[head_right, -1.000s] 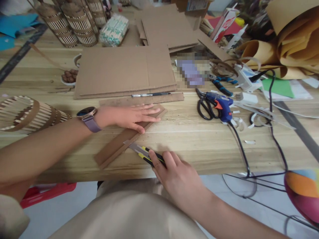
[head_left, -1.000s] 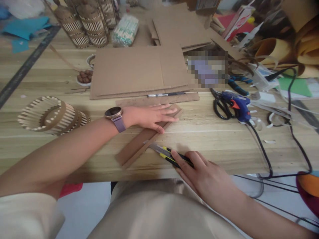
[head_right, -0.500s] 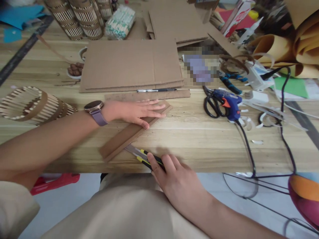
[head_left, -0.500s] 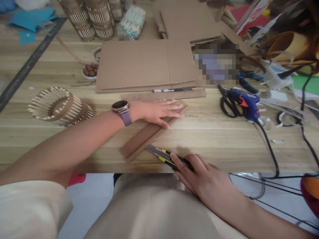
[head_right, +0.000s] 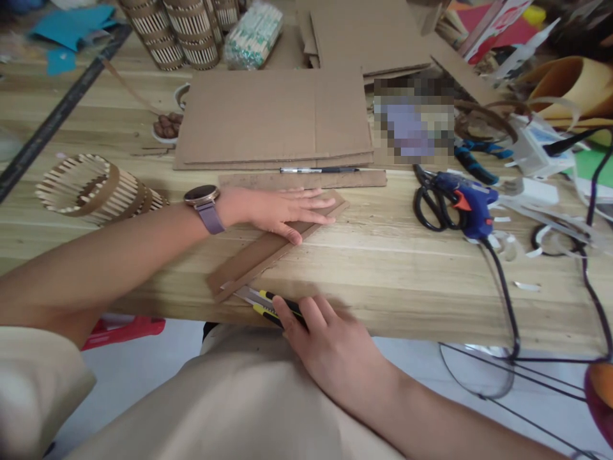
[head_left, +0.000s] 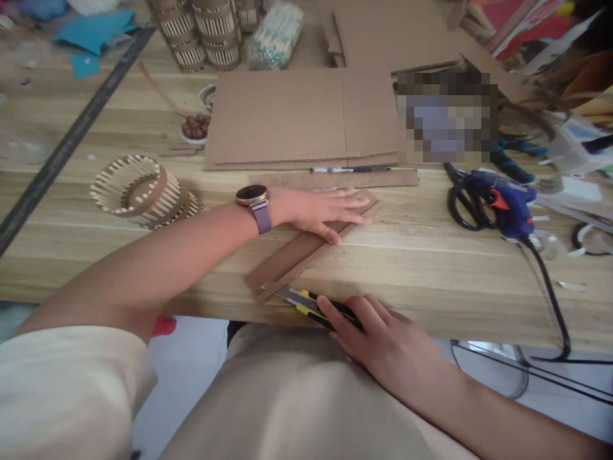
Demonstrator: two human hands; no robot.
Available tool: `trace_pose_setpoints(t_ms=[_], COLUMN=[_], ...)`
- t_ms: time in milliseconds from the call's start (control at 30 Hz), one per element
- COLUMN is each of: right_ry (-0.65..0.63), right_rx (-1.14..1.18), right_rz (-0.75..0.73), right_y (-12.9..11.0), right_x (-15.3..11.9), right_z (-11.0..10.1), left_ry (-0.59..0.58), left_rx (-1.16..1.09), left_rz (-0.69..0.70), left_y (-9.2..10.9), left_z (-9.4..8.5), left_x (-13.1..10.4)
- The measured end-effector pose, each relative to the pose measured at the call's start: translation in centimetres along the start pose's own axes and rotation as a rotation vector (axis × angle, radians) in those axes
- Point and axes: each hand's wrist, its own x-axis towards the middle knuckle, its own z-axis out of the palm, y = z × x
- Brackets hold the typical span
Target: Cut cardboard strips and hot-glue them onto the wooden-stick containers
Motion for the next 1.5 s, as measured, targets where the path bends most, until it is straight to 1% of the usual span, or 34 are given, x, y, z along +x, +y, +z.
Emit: trace_pose_setpoints(t_ms=[133,400,600,800,1000,1133,1267,1400,1433,1500], right_ry=[0.034,0.031,0.02,-0.011,-0.028,-0.011,-0.019,0.014,0.033,0.08], right_rx=[0.03,0.051,0.077,0.04,0.065,0.069,0.118,0.145,0.14,0.125], right_rz=[-0.025,-0.05,-0.062,-0.117,-0.191,-0.216,-0.225,-0.222,-0.215,-0.166], right_y=[0.0,-0.3,-0.4,0.7,2.4,2.6,2.7,4.0,4.6,6.0], right_x=[0.1,1.3,1.6,1.9,2.0,2.1,1.4,-0.5,-1.2,-2.9], right_z=[0.1,0.4,0.5,0.2,0.6,0.6,0.1,-0.6,-0.7,-0.8], left_ry=[-0.004,-0.034,-0.037,-0.034,-0.015,-0.002,0.024,0.044,0.068,0.172], left_rx=[-0.014,-0.005,0.018,0.026,0.021,0.03,0.014,0.015,0.015,0.026], left_rz=[0.009,-0.012,-0.012,-0.013,0.008,0.032,0.041,0.035,0.026,-0.008], left_y=[0.1,0.3,0.4,0.5,0.6,0.8,0.7,0.8,0.9,1.7], left_z=[-0.1,-0.3,-0.4,-0.5,-0.5,-0.6,-0.5,-0.3,-0.3,-0.2], left_x=[-0.1,-0.1,-0.1,-0.1,0.1,0.1,0.2,0.1,-0.1,-0.9])
